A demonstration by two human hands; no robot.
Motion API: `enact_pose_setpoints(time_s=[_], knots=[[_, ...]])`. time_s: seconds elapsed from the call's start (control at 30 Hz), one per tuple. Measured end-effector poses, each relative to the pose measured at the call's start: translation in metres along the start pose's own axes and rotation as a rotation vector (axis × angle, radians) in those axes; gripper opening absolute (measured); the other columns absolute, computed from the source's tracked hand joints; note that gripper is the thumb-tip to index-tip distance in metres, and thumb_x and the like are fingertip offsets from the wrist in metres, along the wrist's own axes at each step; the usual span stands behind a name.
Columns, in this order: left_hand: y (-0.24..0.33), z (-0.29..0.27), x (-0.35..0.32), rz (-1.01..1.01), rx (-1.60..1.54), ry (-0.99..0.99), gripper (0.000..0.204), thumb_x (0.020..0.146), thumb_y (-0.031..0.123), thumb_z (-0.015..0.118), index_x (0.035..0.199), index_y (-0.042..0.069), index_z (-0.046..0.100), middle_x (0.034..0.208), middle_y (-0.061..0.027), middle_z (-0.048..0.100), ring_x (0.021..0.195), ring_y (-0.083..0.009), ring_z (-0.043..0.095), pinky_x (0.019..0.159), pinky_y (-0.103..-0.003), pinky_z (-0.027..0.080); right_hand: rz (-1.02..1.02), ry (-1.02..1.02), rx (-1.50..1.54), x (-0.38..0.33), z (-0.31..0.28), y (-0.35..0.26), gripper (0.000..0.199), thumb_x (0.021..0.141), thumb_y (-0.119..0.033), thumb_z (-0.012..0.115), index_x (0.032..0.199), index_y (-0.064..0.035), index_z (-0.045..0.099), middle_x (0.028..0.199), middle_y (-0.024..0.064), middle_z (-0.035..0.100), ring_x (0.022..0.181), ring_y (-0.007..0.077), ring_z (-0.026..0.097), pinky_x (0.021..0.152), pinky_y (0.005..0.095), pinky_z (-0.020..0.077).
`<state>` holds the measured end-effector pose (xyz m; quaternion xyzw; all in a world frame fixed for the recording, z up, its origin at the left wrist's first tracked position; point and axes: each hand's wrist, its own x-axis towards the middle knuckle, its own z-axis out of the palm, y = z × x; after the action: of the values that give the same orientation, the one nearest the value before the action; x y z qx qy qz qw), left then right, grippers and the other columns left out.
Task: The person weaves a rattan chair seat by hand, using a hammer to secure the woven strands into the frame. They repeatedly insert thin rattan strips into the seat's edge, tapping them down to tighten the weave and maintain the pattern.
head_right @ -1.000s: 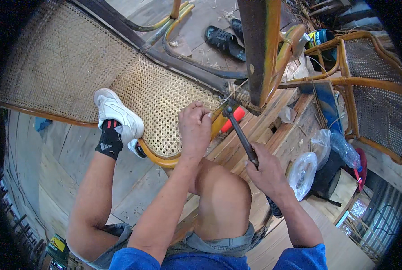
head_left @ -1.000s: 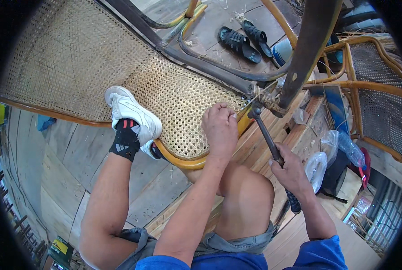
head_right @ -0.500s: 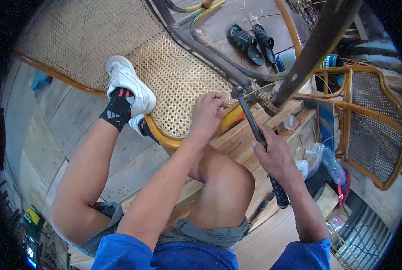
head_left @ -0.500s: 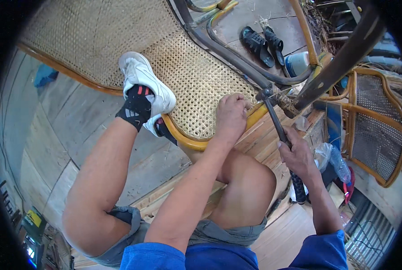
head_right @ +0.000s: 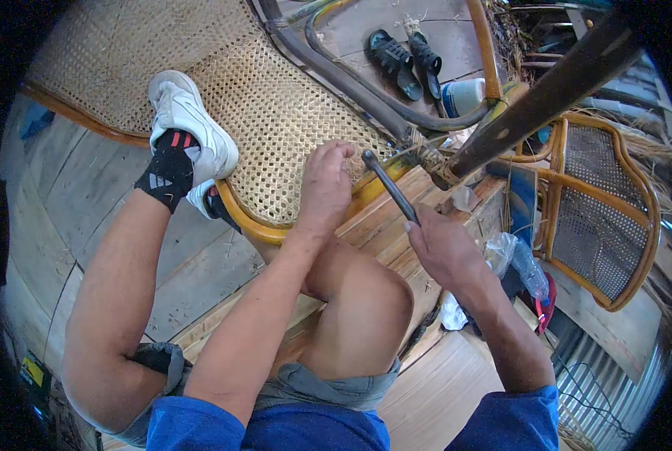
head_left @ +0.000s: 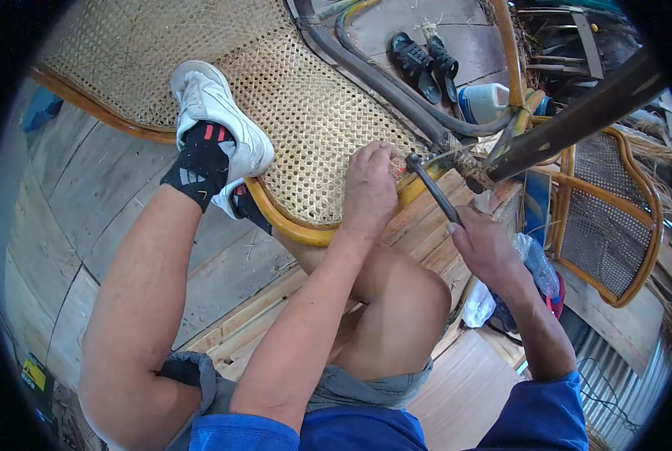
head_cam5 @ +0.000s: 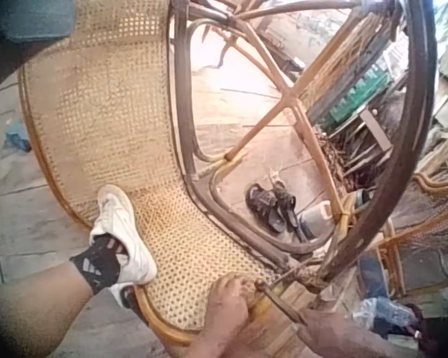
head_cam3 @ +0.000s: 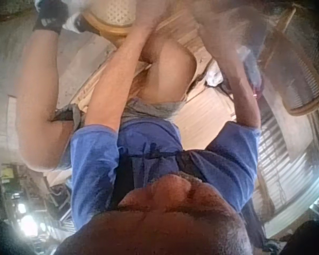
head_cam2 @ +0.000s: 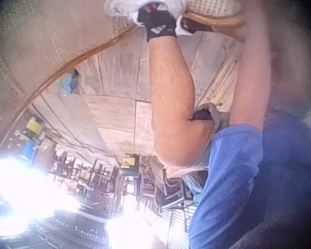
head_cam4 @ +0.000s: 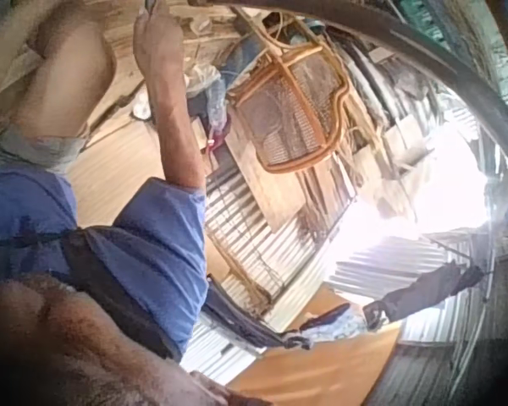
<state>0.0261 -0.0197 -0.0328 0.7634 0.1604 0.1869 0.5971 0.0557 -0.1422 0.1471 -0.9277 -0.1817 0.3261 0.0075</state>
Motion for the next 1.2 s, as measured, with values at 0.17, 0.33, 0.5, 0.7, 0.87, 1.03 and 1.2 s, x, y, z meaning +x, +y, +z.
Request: enact_pose_setpoints(time_s=[0.17, 0.33, 0.5, 0.7, 0.87, 1.03, 1.2], knots=[[0.002, -0.002, -0.004, -0.03, -0.019, 0.0, 0.024, 0.079, -0.006, 0.048, 0.101, 0.001, 0.057, 0.109, -0.0161, 0.058, 0.102, -0.0336, 0.054, 0.093, -0.041, 0.042, 0.069, 0.044, 0.121, -0.003, -0.002, -0.007, 0.022, 0.094, -0.021, 0.047, 0.104, -0.001, 0.05, 0.083, 0.0264, 0.056, 0.082, 0.0461, 0.056, 0.069, 0.0504, 0.043], [0.006, -0.003, -0.002, -0.048, -0.05, 0.002, 0.027, 0.078, -0.008, 0.047, 0.101, 0.0, 0.056, 0.11, -0.0171, 0.057, 0.106, -0.0331, 0.054, 0.094, -0.04, 0.043, -0.012, 0.107, 0.142, -0.01, -0.001, -0.01, 0.024, 0.095, -0.022, 0.047, 0.105, -0.001, 0.05, 0.084, 0.027, 0.056, 0.082, 0.0457, 0.057, 0.068, 0.0507, 0.0428], [0.007, -0.006, -0.003, -0.062, -0.033, 0.034, 0.025, 0.08, -0.008, 0.046, 0.103, -0.001, 0.056, 0.113, -0.0179, 0.056, 0.109, -0.0334, 0.053, 0.096, -0.038, 0.043, 0.075, -0.014, 0.044, -0.003, 0.015, 0.009, 0.022, 0.095, -0.023, 0.047, 0.101, -0.0013, 0.049, 0.08, 0.0271, 0.056, 0.08, 0.0467, 0.057, 0.068, 0.0525, 0.0434], [0.006, -0.011, -0.005, -0.099, -0.075, 0.011, 0.023, 0.084, -0.003, 0.045, 0.104, -0.003, 0.055, 0.113, -0.0192, 0.055, 0.11, -0.0333, 0.053, 0.098, -0.037, 0.041, 0.148, 0.024, 0.081, -0.009, 0.027, 0.006, 0.023, 0.095, -0.025, 0.047, 0.095, -0.0018, 0.048, 0.077, 0.0265, 0.057, 0.078, 0.0476, 0.056, 0.067, 0.0541, 0.0435], [0.006, -0.012, -0.001, -0.066, -0.05, -0.059, 0.023, 0.082, -0.002, 0.048, 0.105, -0.002, 0.055, 0.114, -0.0196, 0.053, 0.111, -0.0346, 0.051, 0.098, -0.04, 0.041, 0.194, 0.217, 0.235, -0.076, 0.08, 0.036, 0.025, 0.094, -0.027, 0.05, 0.094, -0.0023, 0.05, 0.077, 0.0255, 0.057, 0.075, 0.047, 0.056, 0.064, 0.0528, 0.043], [0.019, -0.026, -0.012, -0.001, 0.039, -0.188, 0.025, 0.087, 0.004, 0.049, 0.109, -0.005, 0.055, 0.117, -0.0226, 0.053, 0.116, -0.0366, 0.047, 0.101, -0.042, 0.036, 0.524, 0.275, 0.433, -0.201, 0.191, 0.047, 0.024, 0.092, -0.027, 0.055, 0.093, -0.0026, 0.054, 0.081, 0.0252, 0.058, 0.078, 0.0449, 0.057, 0.067, 0.0484, 0.0451], [0.031, -0.061, -0.078, 0.093, 0.301, -0.257, 0.032, 0.09, 0.008, 0.05, 0.119, -0.005, 0.05, 0.129, -0.0215, 0.047, 0.123, -0.0354, 0.042, 0.106, -0.042, 0.032, 0.569, 0.408, 0.517, -0.258, 0.226, 0.05, 0.018, 0.091, -0.018, 0.055, 0.099, -0.002, 0.058, 0.088, 0.021, 0.059, 0.086, 0.0378, 0.058, 0.073, 0.0426, 0.0456]])
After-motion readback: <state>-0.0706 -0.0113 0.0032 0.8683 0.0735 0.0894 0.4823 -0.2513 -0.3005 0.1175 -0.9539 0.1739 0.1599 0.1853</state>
